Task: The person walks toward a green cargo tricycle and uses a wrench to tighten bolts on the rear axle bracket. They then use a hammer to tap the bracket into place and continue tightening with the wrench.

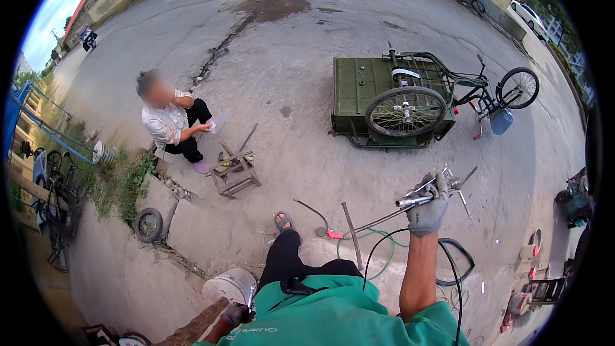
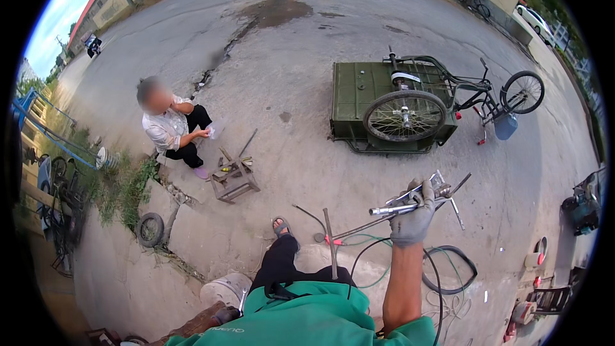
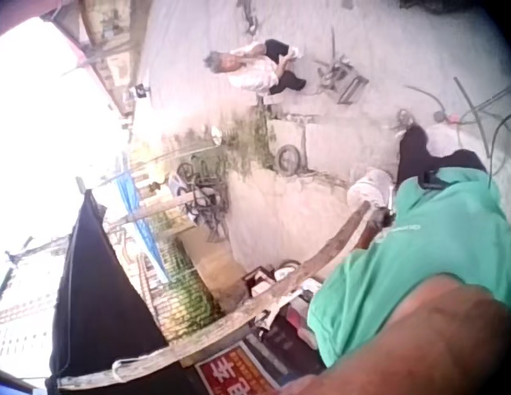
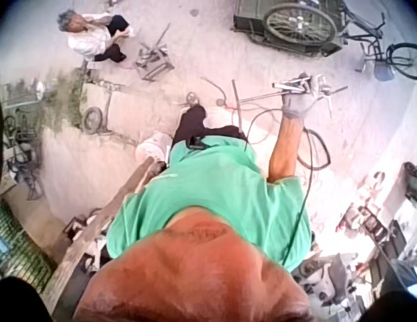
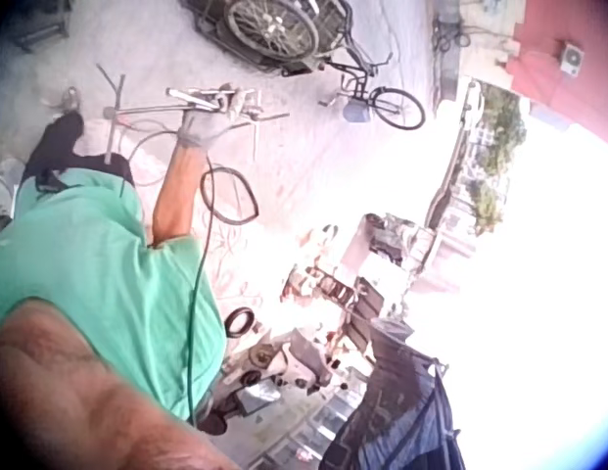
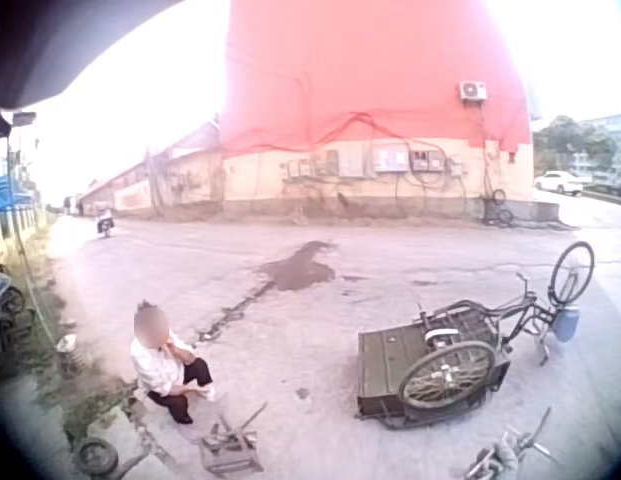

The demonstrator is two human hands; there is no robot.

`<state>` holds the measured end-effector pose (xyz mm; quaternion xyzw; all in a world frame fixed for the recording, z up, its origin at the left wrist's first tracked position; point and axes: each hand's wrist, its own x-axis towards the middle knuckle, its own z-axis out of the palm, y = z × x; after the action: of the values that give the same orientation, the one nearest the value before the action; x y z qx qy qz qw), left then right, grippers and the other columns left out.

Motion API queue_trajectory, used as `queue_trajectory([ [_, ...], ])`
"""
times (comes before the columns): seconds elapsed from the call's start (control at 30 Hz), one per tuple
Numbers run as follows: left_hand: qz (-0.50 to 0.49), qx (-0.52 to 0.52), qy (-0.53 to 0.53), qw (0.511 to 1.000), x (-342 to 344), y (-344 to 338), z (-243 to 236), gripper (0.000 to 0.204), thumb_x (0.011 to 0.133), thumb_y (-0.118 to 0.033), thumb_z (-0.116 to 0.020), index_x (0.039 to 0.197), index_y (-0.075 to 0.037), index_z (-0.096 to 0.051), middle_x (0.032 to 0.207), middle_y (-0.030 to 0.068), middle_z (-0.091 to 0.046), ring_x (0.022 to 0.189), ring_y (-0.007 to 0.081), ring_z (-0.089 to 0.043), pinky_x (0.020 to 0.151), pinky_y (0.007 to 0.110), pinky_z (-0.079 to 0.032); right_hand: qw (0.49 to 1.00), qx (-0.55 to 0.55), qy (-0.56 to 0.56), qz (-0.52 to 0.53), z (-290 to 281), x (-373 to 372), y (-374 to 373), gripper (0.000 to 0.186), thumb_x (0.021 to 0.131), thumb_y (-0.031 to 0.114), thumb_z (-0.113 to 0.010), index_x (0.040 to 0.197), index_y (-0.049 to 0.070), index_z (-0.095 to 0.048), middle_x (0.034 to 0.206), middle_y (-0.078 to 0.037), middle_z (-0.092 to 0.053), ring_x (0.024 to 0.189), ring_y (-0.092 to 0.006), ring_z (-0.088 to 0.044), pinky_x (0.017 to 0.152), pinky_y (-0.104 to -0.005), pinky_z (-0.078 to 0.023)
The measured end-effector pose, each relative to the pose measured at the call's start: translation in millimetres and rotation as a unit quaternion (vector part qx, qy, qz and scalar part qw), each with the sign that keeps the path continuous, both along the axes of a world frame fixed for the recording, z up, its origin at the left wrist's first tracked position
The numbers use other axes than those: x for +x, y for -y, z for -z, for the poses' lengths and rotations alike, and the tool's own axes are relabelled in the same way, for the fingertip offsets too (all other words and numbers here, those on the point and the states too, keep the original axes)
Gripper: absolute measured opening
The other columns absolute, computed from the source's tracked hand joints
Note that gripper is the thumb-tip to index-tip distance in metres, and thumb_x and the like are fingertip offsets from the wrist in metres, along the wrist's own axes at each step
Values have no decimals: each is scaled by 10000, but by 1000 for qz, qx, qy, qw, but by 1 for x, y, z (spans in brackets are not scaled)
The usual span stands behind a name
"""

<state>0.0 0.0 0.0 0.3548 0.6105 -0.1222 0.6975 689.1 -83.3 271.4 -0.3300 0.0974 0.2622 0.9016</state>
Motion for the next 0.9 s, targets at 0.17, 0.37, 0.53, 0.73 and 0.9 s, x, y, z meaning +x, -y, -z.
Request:
queue_trajectory([
  [0.17, -11, 12, -21, 1000, 38, -130, 58, 205, 1015, -132, -581, 1153, 19, -579, 1028, 220, -725, 858, 393, -742, 695, 522, -629, 995, -55, -8, 79, 51, 54, -131, 134, 998, 306, -621, 962, 177, -631, 839, 18, -708, 540, -164, -639, 456, -416, -558],
  [0.37, 94, 103, 44, 989, 55, -321, 96, 176, 1024, -168, -575, 1117, -19, -579, 948, 206, -734, 778, 355, -746, 646, 488, -632, 993, -39, -91, 69, 115, 107, -263, 114, 1005, 321, -597, 990, 216, -638, 882, 38, -734, 602, -172, -668, 470, -421, -559],
  [0.53, -57, 55, 3, 997, 167, -512, 42, 179, 1015, -196, -599, 1093, -36, -591, 972, 182, -742, 768, 297, -745, 660, 442, -637, 987, -49, -108, 108, 122, 165, -364, 77, 1009, 292, -596, 998, 221, -625, 868, 34, -747, 580, -134, -644, 459, -365, -515],
  [0.73, -64, 88, 35, 993, 295, -626, 38, 196, 1015, -208, -617, 1104, -35, -589, 972, 184, -735, 758, 286, -734, 689, 440, -635, 979, -86, -106, 149, 189, 270, -462, 157, 1012, 319, -591, 1028, 179, -660, 874, 17, -698, 682, -180, -655, 521, -402, -548],
  [0.9, -49, -4, -26, 998, 386, -650, 30, 234, 1018, -195, -614, 1136, 2, -570, 978, 201, -742, 800, 311, -752, 698, 444, -644, 967, -87, -181, 159, 222, 367, -561, 211, 1018, 327, -586, 963, 138, -661, 900, 2, -681, 771, -184, -635, 596, -406, -527],
])
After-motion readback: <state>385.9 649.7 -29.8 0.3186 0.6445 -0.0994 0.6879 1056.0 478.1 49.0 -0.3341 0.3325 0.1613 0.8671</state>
